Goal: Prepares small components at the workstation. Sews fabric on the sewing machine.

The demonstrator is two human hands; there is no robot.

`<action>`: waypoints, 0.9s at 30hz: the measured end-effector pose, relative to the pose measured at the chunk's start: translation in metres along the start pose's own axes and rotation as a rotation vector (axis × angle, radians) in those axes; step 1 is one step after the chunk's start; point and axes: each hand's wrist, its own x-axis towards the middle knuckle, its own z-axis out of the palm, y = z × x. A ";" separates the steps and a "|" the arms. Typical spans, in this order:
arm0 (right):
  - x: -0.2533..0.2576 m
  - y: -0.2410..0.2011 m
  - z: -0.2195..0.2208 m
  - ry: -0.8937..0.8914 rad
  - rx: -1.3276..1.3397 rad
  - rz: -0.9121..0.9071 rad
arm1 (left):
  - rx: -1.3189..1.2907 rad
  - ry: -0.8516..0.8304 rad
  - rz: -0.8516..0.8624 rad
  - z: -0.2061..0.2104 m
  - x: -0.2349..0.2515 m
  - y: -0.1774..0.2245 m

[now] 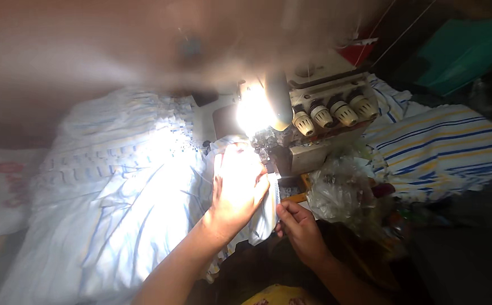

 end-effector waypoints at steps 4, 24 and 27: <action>0.000 0.001 -0.001 -0.002 0.004 -0.003 | -0.035 -0.015 -0.023 -0.002 0.001 0.001; -0.005 -0.002 0.000 0.026 0.032 0.006 | -0.056 0.001 -0.065 0.000 -0.005 0.001; -0.009 -0.005 0.001 0.044 0.039 -0.002 | -0.074 0.047 -0.087 0.003 -0.020 0.004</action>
